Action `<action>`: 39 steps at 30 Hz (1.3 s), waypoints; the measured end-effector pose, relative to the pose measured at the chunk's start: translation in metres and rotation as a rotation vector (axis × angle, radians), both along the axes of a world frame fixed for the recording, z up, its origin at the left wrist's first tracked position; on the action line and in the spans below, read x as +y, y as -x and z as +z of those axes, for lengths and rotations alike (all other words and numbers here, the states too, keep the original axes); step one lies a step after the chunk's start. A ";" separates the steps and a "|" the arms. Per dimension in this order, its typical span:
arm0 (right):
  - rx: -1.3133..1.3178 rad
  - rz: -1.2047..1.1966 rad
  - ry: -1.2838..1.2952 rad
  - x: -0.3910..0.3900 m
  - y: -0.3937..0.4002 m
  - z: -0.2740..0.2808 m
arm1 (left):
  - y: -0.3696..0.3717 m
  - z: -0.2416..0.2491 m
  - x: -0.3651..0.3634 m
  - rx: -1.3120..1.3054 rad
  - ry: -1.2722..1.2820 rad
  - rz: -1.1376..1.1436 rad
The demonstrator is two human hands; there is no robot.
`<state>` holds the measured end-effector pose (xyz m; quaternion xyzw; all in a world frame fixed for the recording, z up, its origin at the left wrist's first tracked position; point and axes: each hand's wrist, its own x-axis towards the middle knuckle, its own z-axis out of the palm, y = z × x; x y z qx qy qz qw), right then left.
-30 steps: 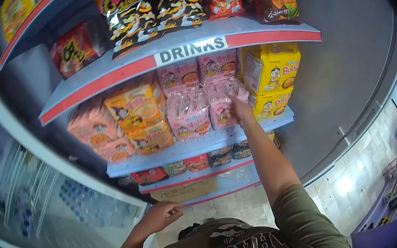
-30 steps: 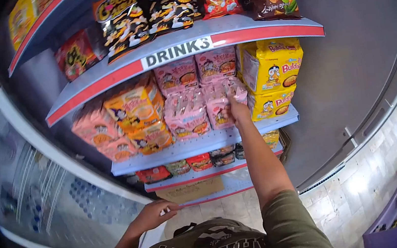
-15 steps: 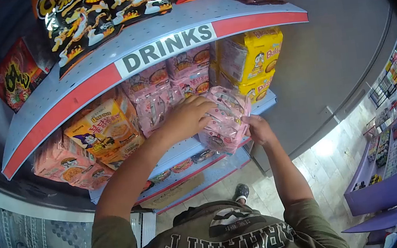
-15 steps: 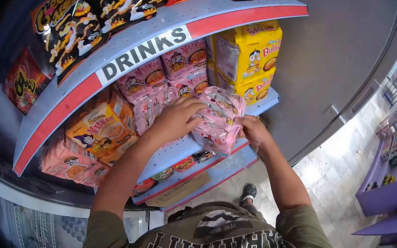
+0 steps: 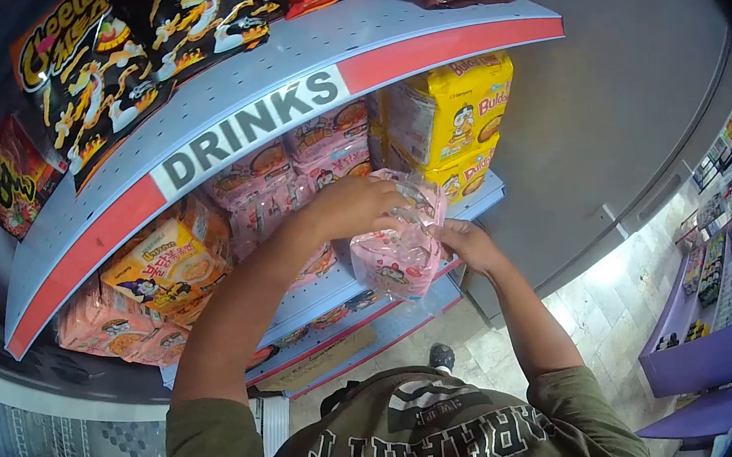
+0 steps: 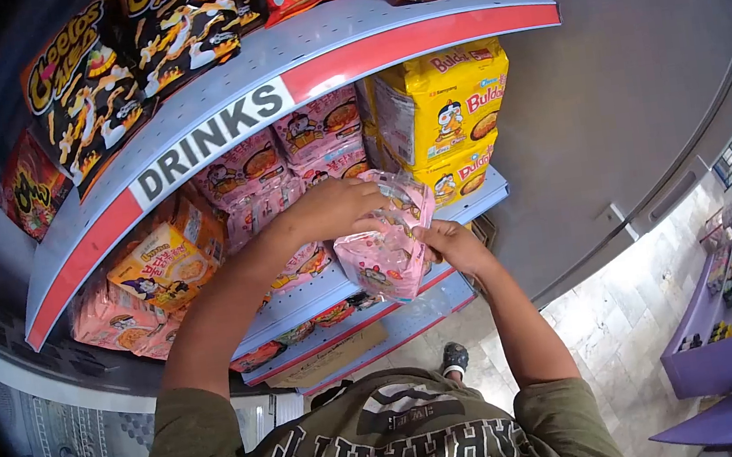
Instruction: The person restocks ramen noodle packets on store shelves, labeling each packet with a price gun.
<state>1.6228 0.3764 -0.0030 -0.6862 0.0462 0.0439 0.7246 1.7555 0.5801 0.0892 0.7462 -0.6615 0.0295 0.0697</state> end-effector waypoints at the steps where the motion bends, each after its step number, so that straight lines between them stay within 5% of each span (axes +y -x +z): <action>1: -0.015 -0.011 0.011 0.004 0.005 0.010 | -0.003 -0.004 0.000 0.059 0.048 0.014; 2: -0.028 -0.020 0.020 0.007 0.008 0.013 | -0.004 -0.010 0.001 0.119 0.096 0.031; 6: -0.524 -0.423 0.906 0.019 0.019 0.038 | -0.001 -0.035 0.004 0.537 0.412 0.205; 9: -0.721 -0.373 0.892 0.030 0.005 0.045 | 0.027 -0.033 0.003 0.705 0.567 0.344; 18: -0.856 -0.325 0.727 0.035 -0.024 0.059 | 0.035 -0.037 0.009 0.473 0.892 0.509; 20: -0.866 -0.417 0.679 0.020 -0.024 0.060 | 0.010 -0.042 0.028 0.480 1.052 0.793; 23: -0.735 -0.459 0.584 -0.002 -0.017 0.053 | -0.025 -0.037 0.053 1.017 1.188 0.928; 26: -0.754 -0.414 0.564 0.003 -0.007 0.035 | -0.047 -0.047 0.054 1.019 1.010 0.987; 29: -0.650 -0.358 0.503 0.011 -0.002 0.031 | -0.050 -0.048 0.055 0.867 0.946 0.950; 32: -0.886 -0.353 0.795 0.023 -0.003 0.054 | -0.008 -0.004 0.051 -0.309 0.782 0.913; 35: -1.017 -0.102 0.947 0.049 0.001 0.095 | 0.038 0.016 0.048 -0.167 0.716 0.605; 39: -0.955 0.020 1.230 0.076 -0.011 0.082 | 0.025 -0.001 0.039 -0.135 0.563 0.720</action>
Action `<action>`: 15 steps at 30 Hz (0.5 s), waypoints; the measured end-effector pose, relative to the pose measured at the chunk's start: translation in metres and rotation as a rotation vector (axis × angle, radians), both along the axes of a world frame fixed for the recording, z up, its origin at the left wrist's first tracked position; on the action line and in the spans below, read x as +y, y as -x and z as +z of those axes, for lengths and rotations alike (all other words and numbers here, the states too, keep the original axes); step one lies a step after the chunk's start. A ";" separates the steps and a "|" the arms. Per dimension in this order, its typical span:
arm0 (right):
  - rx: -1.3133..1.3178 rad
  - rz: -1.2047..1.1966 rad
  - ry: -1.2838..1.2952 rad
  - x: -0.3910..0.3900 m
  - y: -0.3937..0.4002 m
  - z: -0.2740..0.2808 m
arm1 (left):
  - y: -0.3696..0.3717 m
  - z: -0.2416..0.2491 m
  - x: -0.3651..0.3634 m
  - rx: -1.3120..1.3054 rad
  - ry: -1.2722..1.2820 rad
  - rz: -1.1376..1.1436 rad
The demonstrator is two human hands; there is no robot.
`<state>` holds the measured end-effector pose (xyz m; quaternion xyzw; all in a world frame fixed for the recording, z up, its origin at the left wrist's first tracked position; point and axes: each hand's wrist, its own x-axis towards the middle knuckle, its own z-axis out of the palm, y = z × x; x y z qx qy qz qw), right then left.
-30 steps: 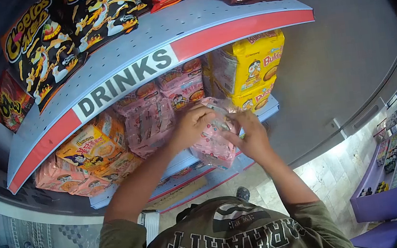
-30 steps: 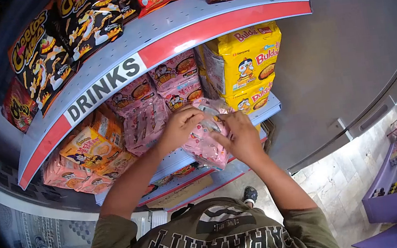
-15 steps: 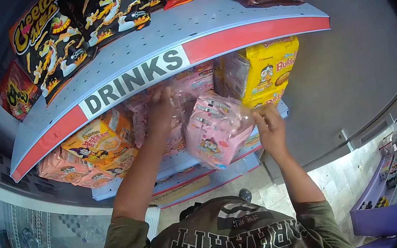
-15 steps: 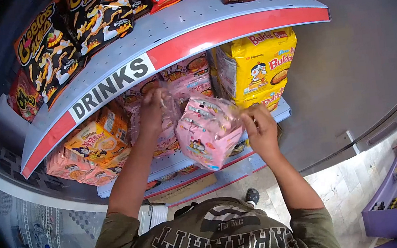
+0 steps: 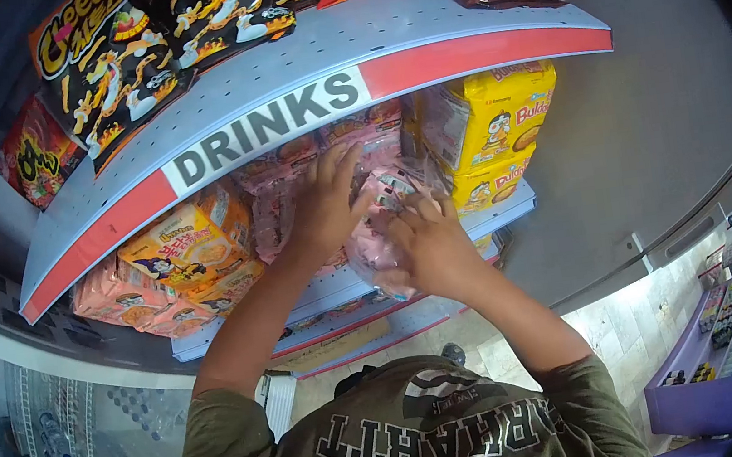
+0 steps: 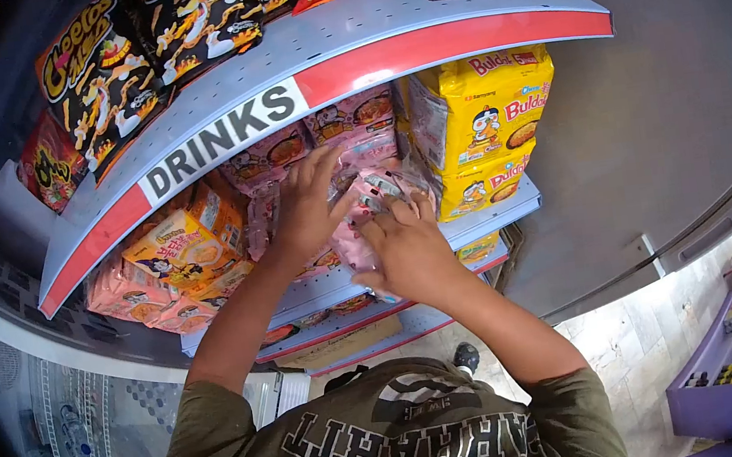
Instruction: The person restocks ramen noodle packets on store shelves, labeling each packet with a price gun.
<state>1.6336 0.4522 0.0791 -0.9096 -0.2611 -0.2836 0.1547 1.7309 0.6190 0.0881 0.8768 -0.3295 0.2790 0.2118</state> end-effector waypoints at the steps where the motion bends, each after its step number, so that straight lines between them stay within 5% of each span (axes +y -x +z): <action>1: 0.015 0.014 0.032 0.000 0.001 0.000 | -0.014 -0.007 0.002 0.037 -0.047 0.024; 9: 0.127 0.084 0.194 -0.038 0.051 -0.053 | -0.066 -0.022 -0.005 -0.107 -0.311 -0.066; 13: 0.266 -0.106 0.332 -0.079 0.064 -0.146 | -0.083 -0.029 -0.008 -0.168 -0.348 0.033; 15: 0.551 -0.078 0.260 -0.088 0.086 -0.195 | -0.083 -0.028 -0.008 -0.183 -0.365 0.119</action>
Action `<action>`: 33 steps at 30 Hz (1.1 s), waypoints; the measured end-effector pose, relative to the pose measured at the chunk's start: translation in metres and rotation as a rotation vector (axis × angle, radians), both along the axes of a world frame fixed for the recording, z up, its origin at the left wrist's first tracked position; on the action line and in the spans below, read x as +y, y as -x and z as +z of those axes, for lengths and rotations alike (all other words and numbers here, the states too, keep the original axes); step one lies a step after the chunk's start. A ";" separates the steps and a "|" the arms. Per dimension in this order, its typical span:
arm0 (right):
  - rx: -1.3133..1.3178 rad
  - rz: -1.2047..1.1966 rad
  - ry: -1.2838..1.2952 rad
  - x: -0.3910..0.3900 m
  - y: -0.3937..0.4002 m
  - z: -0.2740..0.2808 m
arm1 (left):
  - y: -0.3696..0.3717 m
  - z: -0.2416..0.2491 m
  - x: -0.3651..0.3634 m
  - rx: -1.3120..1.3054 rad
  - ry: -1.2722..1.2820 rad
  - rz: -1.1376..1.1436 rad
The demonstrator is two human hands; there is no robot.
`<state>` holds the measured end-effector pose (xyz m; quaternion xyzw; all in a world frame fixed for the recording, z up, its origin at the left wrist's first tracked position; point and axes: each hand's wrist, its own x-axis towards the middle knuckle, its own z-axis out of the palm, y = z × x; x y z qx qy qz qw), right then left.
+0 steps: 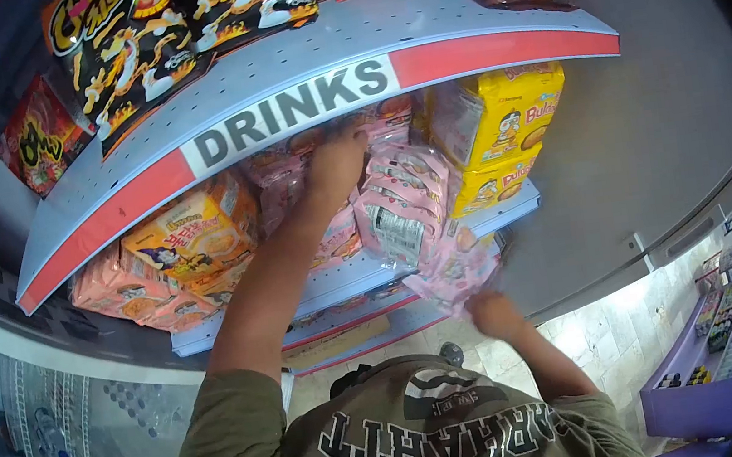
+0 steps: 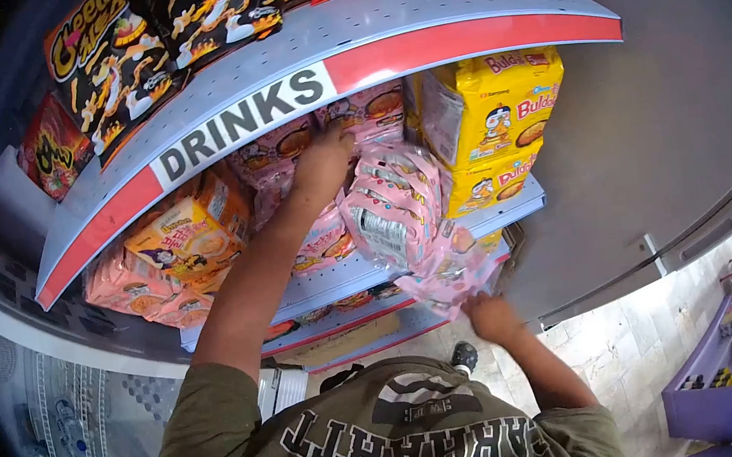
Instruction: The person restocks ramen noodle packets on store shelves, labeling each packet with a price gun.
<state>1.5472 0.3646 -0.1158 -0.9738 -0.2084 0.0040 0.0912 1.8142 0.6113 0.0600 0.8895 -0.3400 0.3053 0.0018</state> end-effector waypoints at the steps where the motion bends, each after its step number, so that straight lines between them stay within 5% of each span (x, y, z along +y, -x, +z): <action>1: 0.138 -0.013 -0.041 0.000 0.004 0.000 | -0.001 0.001 -0.001 0.012 0.013 0.003; 4: 0.226 -0.209 -0.239 0.026 -0.005 0.047 | -0.003 -0.002 0.000 0.062 0.036 0.009; 6: 0.182 -0.322 -0.667 0.042 -0.027 0.095 | -0.006 -0.002 0.000 -0.013 0.017 -0.020; 8: -0.228 -0.213 -0.744 0.045 -0.054 0.101 | 0.004 0.010 -0.003 -0.061 -0.040 0.000; 13: -0.258 -0.087 -0.801 0.047 -0.114 0.109 | 0.010 0.026 -0.018 0.232 0.180 -0.397; 20: -0.295 -0.092 -0.691 0.050 -0.136 0.113 | -0.020 0.008 -0.034 0.609 0.063 -0.202; 25: -0.142 -0.134 -0.592 0.046 -0.136 0.134 | -0.029 -0.009 -0.037 0.756 0.222 -0.148; 30: -0.370 -0.072 -0.463 0.055 -0.116 0.125 | -0.034 -0.016 -0.044 0.965 0.370 -0.082; 33: -0.433 -0.107 -0.542 0.068 -0.097 0.125 | -0.045 -0.022 -0.053 0.864 0.258 0.073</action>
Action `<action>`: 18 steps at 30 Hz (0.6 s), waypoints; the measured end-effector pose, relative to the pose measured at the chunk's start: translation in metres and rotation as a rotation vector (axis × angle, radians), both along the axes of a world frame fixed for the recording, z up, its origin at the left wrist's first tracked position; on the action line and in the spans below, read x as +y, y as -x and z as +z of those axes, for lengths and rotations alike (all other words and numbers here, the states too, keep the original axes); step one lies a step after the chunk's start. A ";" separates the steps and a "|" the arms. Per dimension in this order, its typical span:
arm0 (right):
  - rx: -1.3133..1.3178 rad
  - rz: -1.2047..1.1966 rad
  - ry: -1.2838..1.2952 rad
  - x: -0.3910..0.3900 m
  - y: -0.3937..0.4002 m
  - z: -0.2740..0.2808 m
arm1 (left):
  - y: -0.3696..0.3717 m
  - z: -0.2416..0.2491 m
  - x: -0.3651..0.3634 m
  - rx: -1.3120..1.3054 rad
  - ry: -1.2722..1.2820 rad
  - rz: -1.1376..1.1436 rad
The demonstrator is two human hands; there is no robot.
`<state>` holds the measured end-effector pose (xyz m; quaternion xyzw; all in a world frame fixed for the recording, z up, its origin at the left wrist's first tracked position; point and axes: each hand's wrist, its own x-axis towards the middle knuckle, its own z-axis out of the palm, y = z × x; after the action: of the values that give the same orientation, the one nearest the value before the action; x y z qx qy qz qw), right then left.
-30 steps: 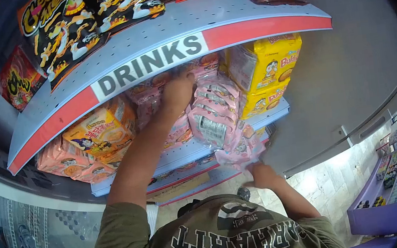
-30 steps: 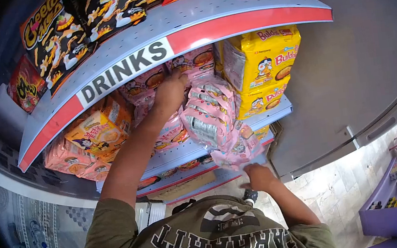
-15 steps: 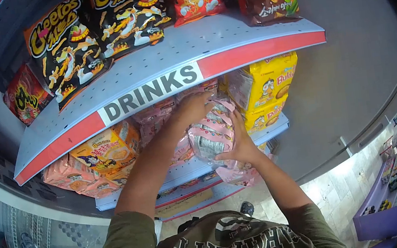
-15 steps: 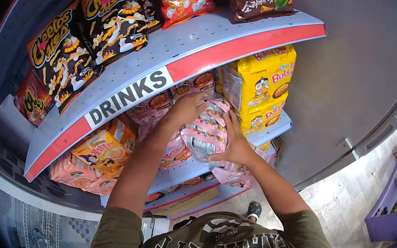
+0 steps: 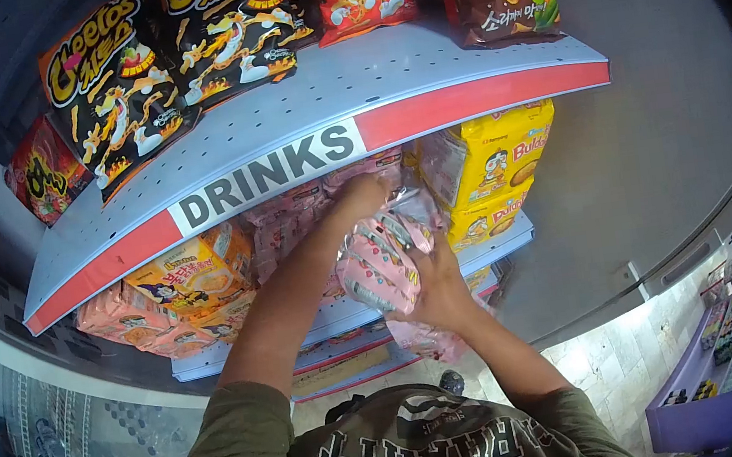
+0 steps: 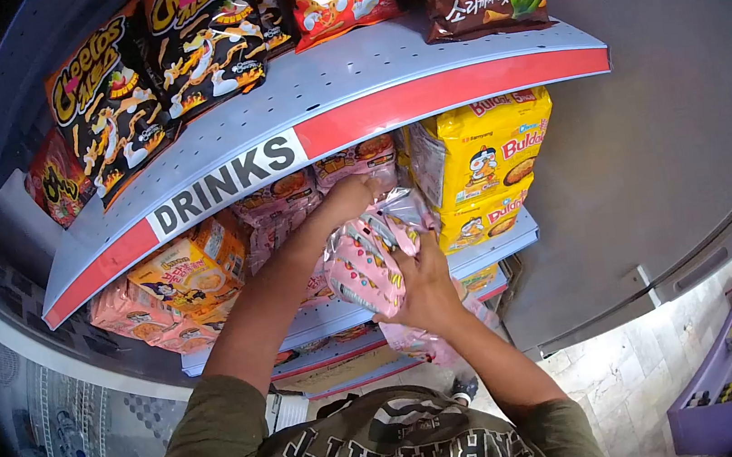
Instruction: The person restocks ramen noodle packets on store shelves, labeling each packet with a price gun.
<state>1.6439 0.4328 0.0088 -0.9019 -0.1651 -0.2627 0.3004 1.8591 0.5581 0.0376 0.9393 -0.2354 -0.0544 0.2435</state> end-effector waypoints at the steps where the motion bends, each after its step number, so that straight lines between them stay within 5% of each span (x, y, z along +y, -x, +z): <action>1: 0.040 -0.006 -0.001 0.002 0.007 0.000 | 0.001 0.000 0.001 -0.047 -0.057 -0.050; 6: 0.002 -0.026 -0.129 -0.001 0.014 -0.008 | -0.009 -0.037 -0.002 0.197 0.233 0.078; 10: -0.063 -0.008 -0.231 0.001 0.011 -0.030 | 0.045 0.006 -0.001 0.588 0.842 0.335; 13: -0.147 0.033 -0.048 0.000 0.023 0.000 | 0.060 0.035 0.008 0.589 0.876 0.334; 18: -0.157 0.072 -0.093 -0.009 0.064 0.060 | 0.082 0.069 0.029 0.785 1.134 0.092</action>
<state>1.5802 0.4241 0.0690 -0.8572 -0.2083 -0.3291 0.3371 1.7773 0.5869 0.1061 0.5865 -0.0819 -0.2487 0.7665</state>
